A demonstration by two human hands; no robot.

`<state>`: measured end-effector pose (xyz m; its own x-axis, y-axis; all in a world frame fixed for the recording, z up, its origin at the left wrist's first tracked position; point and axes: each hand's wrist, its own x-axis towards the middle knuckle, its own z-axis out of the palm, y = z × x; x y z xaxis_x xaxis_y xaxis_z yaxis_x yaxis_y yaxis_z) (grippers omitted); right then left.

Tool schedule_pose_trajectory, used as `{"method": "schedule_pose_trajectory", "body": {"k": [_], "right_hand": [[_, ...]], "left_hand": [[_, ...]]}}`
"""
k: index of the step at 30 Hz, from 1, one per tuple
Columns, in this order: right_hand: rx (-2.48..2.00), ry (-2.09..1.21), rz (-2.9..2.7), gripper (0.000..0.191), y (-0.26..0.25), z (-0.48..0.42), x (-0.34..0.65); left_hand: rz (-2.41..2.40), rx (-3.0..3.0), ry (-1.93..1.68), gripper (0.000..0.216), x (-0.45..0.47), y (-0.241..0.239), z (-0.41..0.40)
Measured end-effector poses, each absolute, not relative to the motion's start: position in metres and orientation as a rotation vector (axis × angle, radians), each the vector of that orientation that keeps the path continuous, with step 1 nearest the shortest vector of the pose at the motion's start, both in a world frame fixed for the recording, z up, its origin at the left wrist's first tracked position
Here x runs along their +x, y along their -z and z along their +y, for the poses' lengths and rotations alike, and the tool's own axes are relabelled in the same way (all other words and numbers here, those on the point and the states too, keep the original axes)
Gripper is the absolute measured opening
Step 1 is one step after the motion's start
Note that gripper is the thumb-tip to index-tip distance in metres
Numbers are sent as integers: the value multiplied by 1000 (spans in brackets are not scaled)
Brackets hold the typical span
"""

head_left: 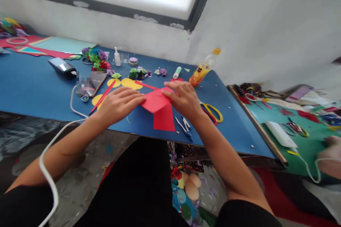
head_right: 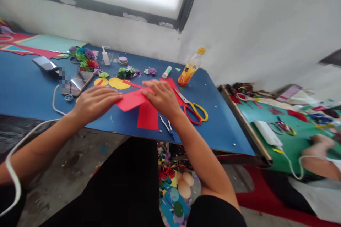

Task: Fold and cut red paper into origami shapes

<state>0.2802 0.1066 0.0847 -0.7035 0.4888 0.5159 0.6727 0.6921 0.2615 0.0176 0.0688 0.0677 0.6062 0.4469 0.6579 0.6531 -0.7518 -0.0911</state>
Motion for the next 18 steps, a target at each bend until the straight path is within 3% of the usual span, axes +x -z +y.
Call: {"method": "schedule_pose_trajectory", "body": {"k": [7,13,18], "right_hand": [[-541,538,-2787,36,-25,58,301],[-712,232,-2699,22,-14,47,296],[-748,54,-2709,25,-10,54,286]], "left_hand": [[-640,-2850,772,30,5,0,41],[-839,-2951,874,26,-1,13,42],[-1149,-3063,865,28,-3,12,45]]}}
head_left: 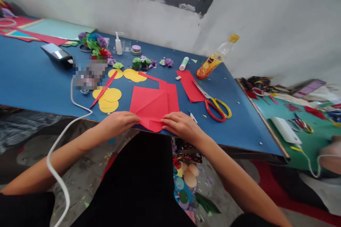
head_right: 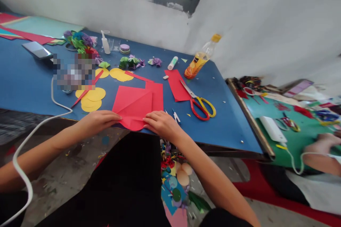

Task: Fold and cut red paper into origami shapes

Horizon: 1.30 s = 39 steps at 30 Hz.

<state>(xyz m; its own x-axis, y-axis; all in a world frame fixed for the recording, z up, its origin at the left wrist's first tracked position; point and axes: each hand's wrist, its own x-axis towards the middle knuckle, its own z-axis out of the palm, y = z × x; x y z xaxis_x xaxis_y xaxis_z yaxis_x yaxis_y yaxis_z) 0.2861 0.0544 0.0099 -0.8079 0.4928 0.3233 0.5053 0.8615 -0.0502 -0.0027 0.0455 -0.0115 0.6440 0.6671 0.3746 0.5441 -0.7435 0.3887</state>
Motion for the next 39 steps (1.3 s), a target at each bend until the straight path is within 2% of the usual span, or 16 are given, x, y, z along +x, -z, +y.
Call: {"method": "schedule_pose_trajectory", "body": {"k": [3,6,13,19,25,31,34,39], "right_hand": [[-766,-53,-2687,29,-8,54,281],[-846,-133,-2607,22,-5,53,278],[-1066,-543,-2480,29,-6,60,273],[-1262,-611,-2456,28,-8,64,265],[-1376,-491,-2480,27,-7,64,258],[-1389,-198,-2496,19,0,58,254],[-1305,-108,-2500,15,0,55,255],[-1028,38,-2627,24,-8,46,255]], "left_hand": [[1075,2495,-735,28,-1,7,49],[1100,2450,-723,27,-1,4,53],[1314,2194,-628,22,-7,0,56],[1393,2090,-506,23,-3,-7,60],[1440,2248,-354,21,2,-12,58],[1269,2754,-524,27,22,-7,38],[1165,2850,-549,27,31,-4,29],[1148,2928,-530,35,34,-1,26]]}}
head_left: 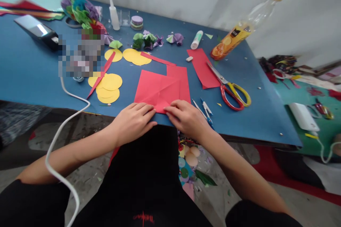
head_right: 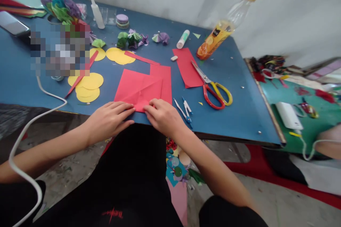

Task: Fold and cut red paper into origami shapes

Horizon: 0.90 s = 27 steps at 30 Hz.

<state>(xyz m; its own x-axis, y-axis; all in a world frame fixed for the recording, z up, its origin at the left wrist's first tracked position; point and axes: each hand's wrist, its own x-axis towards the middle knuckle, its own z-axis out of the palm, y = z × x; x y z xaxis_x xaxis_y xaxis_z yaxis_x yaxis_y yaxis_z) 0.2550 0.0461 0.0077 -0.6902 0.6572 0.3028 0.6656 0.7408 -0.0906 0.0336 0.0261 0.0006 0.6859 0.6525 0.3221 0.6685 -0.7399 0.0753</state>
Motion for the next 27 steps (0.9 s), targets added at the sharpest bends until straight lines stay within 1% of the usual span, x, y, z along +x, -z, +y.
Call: {"method": "schedule_pose_trajectory", "body": {"k": [5,8,12,17,23,25,27], "right_hand": [[-885,290,-2735,24,-13,38,244],[-841,358,-2765,23,-14,38,240],[-858,329,-2729,23,-14,39,250],[-974,281,-2645,25,-13,31,275],[-1062,106,-2589,26,-17,24,295],[-1149,51,-2514,27,-23,32,312],[-1358,90,-2312,28,-29,45,340]], "left_hand": [[-1025,-2788,498,41,33,2,24],[-987,-2784,472,42,33,3,24],[-991,-2787,505,44,24,3,28],[-1065,-2779,553,38,-3,-2,30],[-1201,-2842,632,37,-17,1,39],[-1228,-2907,633,41,-16,3,49],[-1252,-2992,579,45,-14,4,60]]}}
